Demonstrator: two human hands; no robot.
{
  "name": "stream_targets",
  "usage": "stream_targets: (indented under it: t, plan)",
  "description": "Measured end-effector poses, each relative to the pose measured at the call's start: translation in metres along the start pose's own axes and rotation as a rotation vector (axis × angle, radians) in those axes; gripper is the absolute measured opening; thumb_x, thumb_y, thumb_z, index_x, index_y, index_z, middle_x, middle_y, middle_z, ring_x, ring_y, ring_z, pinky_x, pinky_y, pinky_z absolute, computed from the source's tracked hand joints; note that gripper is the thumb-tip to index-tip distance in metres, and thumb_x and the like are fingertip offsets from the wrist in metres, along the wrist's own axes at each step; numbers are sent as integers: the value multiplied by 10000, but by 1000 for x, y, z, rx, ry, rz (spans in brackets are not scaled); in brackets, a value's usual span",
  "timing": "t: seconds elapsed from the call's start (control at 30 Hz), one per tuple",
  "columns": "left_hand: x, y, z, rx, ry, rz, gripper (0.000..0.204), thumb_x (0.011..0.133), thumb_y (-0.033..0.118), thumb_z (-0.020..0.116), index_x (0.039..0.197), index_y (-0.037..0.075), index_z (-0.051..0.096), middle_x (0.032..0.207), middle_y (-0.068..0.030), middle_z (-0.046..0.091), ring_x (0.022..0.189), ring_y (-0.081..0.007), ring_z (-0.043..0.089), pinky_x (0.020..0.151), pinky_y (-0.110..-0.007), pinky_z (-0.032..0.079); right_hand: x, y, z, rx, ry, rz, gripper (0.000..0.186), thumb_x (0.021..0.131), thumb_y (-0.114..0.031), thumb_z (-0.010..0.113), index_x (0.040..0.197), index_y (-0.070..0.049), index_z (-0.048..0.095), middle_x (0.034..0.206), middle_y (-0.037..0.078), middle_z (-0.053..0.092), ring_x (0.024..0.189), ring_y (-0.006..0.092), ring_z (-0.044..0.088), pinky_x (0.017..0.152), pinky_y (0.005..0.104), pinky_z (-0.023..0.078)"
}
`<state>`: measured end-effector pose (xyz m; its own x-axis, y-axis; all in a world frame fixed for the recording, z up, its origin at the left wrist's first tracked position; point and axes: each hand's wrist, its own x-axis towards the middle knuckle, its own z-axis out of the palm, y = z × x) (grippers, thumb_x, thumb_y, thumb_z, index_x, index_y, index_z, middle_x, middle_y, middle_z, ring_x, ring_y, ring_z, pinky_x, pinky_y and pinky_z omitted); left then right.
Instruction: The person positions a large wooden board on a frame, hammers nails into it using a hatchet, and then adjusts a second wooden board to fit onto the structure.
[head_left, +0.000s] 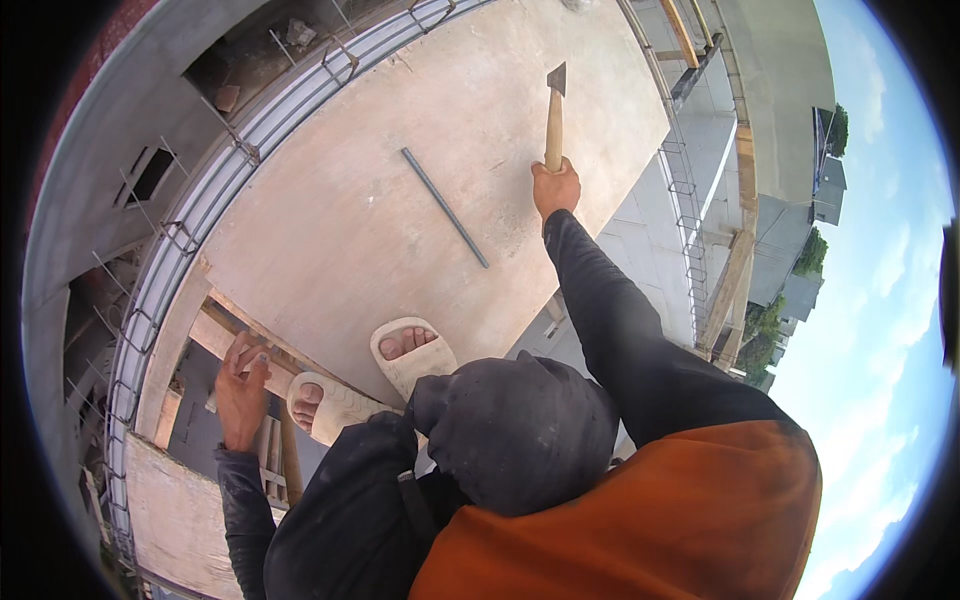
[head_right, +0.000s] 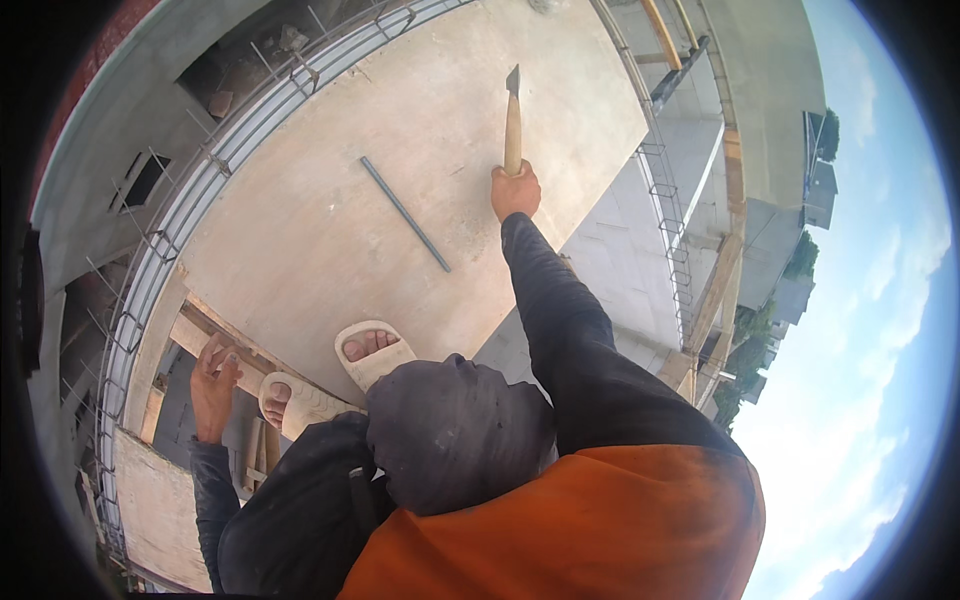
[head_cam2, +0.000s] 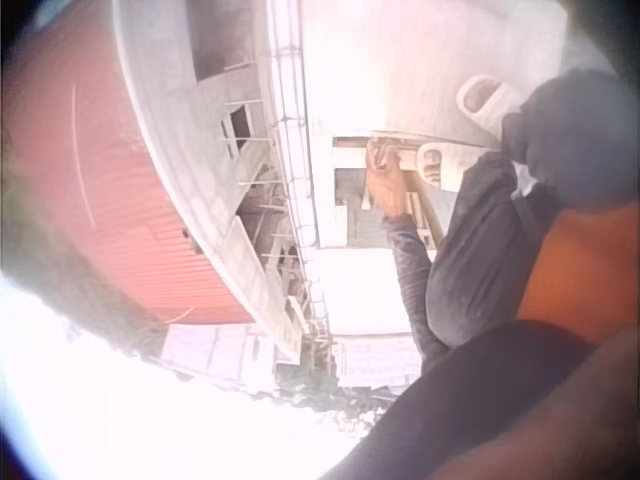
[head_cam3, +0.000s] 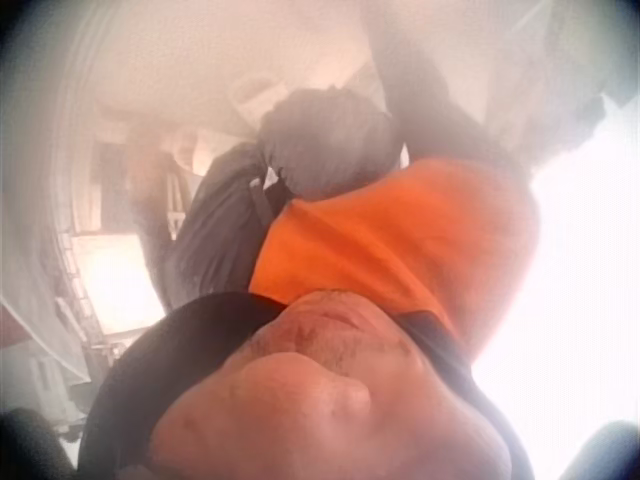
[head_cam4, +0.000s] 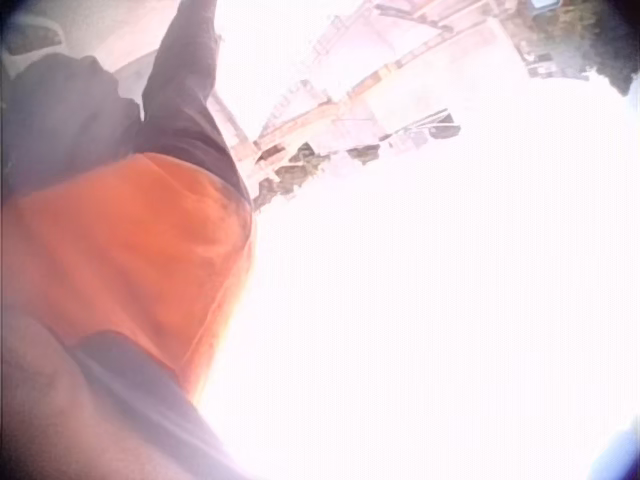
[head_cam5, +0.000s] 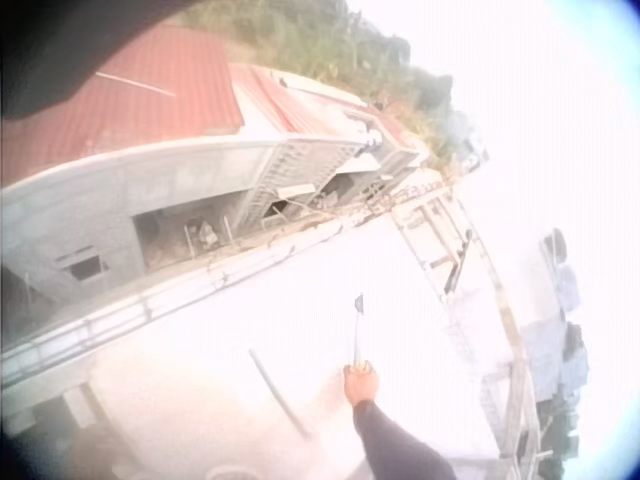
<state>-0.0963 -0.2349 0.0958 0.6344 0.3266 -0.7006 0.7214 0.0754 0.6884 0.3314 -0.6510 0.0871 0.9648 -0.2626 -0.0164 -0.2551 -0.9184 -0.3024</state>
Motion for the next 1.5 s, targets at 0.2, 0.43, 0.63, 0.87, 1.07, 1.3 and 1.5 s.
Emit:
stream_targets:
  t: [0.2, 0.43, 0.63, 0.87, 1.07, 1.3, 1.5]
  plan:
    - [-21, -13, -55, 171, 105, 78, 499, 1006, 160, 633, 1440, -69, 541, 1178, -186, 721, 999, -240, 741, 875, -334, 587, 38, 5, 34, -80, -73, 141, 444, 832, -419, 792, 1099, -64, 784, 1058, 209, 775, 1055, 386, 735, 956, 457, 552]
    - [-3, 24, -89, 476, 73, 154, 488, 987, 290, 670, 1378, 0, 625, 1157, -184, 757, 960, -292, 761, 843, -385, 596, 84, 44, 37, 109, -210, 273, 340, 798, -256, 701, 935, 54, 730, 787, 145, 724, 612, 255, 691, 642, 379, 582]
    - [5, 60, -77, 569, 11, 143, 443, 1013, 241, 643, 1412, 50, 629, 1170, -170, 754, 962, -276, 747, 888, -386, 586, 67, 19, 23, 429, -318, 261, 235, 854, -195, 726, 855, 29, 658, 711, 76, 615, 568, 176, 588, 534, 334, 518]
    - [39, 113, 29, -82, -258, 205, 434, 1072, 326, 600, 1413, 63, 652, 1198, -127, 755, 1072, -197, 711, 928, -352, 584, -152, -153, -32, 806, -1100, 39, 188, 878, -169, 733, 954, -12, 664, 629, 11, 528, 542, 128, 524, 545, 293, 465]
    - [30, 128, 53, -606, -149, 212, 419, 1008, 313, 722, 1321, 35, 716, 1133, -83, 766, 1005, -167, 713, 896, -326, 598, -222, -217, -12, 654, -1211, -348, 178, 887, -176, 766, 916, -2, 739, 696, 23, 647, 557, 85, 574, 519, 248, 454]
    - [18, 90, 34, -849, 72, 53, 302, 1046, 256, 673, 1220, 14, 723, 1134, -77, 747, 1082, -169, 704, 929, -322, 585, -252, -239, 12, 641, -1430, -367, 244, 908, -200, 728, 1050, -2, 739, 667, 11, 608, 545, 89, 553, 518, 263, 463]
    - [6, 17, 50, -178, 151, 157, 195, 1023, 216, 695, 1078, 31, 723, 1034, -66, 737, 972, -195, 696, 917, -355, 558, -234, -224, 14, 392, -1462, -406, 359, 924, -185, 694, 1242, -23, 662, 697, -5, 561, 567, 81, 523, 532, 267, 462]
